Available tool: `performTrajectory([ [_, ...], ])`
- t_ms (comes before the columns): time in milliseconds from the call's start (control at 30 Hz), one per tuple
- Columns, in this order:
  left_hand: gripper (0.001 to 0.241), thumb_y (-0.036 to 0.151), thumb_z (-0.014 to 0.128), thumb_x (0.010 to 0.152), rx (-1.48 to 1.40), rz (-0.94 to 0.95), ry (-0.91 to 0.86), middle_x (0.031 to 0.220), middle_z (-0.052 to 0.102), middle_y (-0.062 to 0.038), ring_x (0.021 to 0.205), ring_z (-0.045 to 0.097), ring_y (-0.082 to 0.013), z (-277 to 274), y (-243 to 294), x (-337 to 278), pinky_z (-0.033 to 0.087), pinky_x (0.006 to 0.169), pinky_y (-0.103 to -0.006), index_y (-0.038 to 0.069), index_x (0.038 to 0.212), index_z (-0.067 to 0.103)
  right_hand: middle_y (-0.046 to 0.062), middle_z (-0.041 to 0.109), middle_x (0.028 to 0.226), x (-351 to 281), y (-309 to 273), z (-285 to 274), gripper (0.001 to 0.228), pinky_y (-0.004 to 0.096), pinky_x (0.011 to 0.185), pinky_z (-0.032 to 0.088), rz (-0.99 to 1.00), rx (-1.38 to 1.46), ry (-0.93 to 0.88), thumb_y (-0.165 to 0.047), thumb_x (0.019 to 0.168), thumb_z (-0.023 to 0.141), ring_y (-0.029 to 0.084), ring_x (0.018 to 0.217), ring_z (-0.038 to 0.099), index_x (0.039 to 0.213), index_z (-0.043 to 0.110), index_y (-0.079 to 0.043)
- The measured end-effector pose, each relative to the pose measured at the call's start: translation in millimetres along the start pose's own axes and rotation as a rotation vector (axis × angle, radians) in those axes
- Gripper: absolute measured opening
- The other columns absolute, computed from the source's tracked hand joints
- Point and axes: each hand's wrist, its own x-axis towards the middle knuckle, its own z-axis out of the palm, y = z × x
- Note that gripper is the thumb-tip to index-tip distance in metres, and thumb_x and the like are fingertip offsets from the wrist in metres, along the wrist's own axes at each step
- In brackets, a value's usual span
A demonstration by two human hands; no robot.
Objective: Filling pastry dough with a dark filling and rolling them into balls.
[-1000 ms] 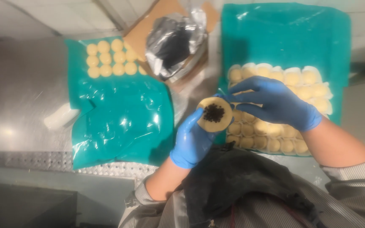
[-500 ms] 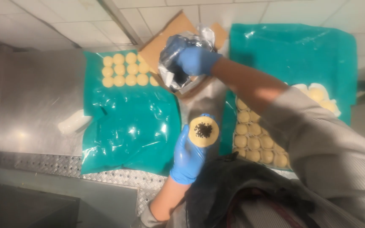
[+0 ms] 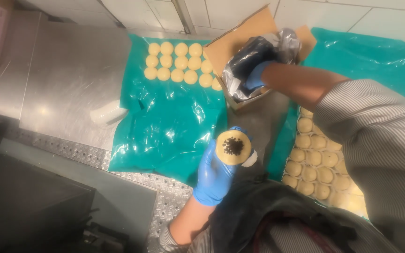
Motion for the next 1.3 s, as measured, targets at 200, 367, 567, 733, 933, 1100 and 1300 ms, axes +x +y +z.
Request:
performTrajectory([
  [200,0.029,0.002,0.061,0.100,1.182,0.728,-0.329,0.118,0.069,-0.013,0.103,0.068,-0.0224,0.7,7.6,-7.3,0.060,0.096,-0.0352,-0.001,0.129,0.058,0.014,0.071,0.097,-15.7,33.5,14.5,0.031,0.053,0.076,0.049,0.053,0.030,0.028,-0.033,0.077,0.068,0.033,0.090,0.062,0.096,0.078,-0.011],
  [367,0.038,0.018,0.067,0.097,1.257,0.715,-0.341,0.120,0.069,-0.014,0.107,0.069,-0.0254,16.7,15.5,-14.5,0.057,0.098,-0.0357,-0.001,0.128,0.059,0.015,0.071,0.103,-21.5,43.7,23.0,0.031,0.052,0.081,0.051,0.023,0.041,0.057,-0.031,0.081,0.068,0.033,0.094,0.064,0.102,0.078,-0.011],
  [567,0.037,0.009,0.061,0.097,1.279,0.720,-0.280,0.120,0.066,-0.013,0.105,0.068,-0.0229,22.0,13.4,-13.9,0.059,0.095,-0.0321,0.000,0.132,0.056,0.015,0.072,0.111,-33.7,54.3,34.9,0.031,0.050,0.087,0.053,-0.033,0.040,0.067,-0.030,0.086,0.067,0.033,0.099,0.066,0.108,0.078,-0.011],
  [733,0.040,-0.003,0.070,0.093,1.340,0.891,-0.277,0.120,0.067,-0.013,0.104,0.070,-0.0237,10.9,8.6,13.7,0.060,0.093,-0.0324,-0.002,0.131,0.056,0.015,0.073,0.118,-46.6,74.6,32.9,0.031,0.049,0.092,0.055,-0.070,0.047,0.106,-0.029,0.090,0.067,0.034,0.103,0.068,0.113,0.079,-0.010],
  [933,0.059,0.045,0.041,0.111,0.181,0.143,-0.354,0.132,0.064,-0.013,0.119,0.061,-0.0215,15.4,-4.3,55.7,0.048,0.104,-0.0360,-0.003,0.141,0.056,-0.003,0.077,0.098,-86.8,84.5,-10.2,0.027,0.037,0.067,0.059,-0.166,0.022,0.233,-0.018,0.087,0.072,0.025,0.068,0.069,0.109,0.080,-0.030],
  [1100,0.035,0.024,0.049,0.112,0.234,0.226,-0.419,0.115,0.070,-0.010,0.105,0.067,-0.0172,44.1,-14.2,66.0,0.054,0.094,-0.0307,0.008,0.144,0.049,-0.002,0.077,0.079,-143.2,9.7,-99.6,0.021,0.022,0.070,0.053,-0.025,0.486,-0.265,-0.030,0.101,0.061,0.010,0.059,0.065,0.096,0.079,-0.020],
  [1300,0.038,0.021,0.048,0.112,0.256,0.284,-0.460,0.123,0.063,-0.014,0.104,0.066,-0.0205,47.9,-19.7,76.0,0.058,0.095,-0.0337,0.000,0.144,0.046,0.004,0.075,0.099,-143.2,24.5,-47.2,0.021,0.038,0.083,0.055,-0.386,0.504,0.145,-0.012,0.084,0.068,0.024,0.085,0.070,0.102,0.079,-0.011],
])
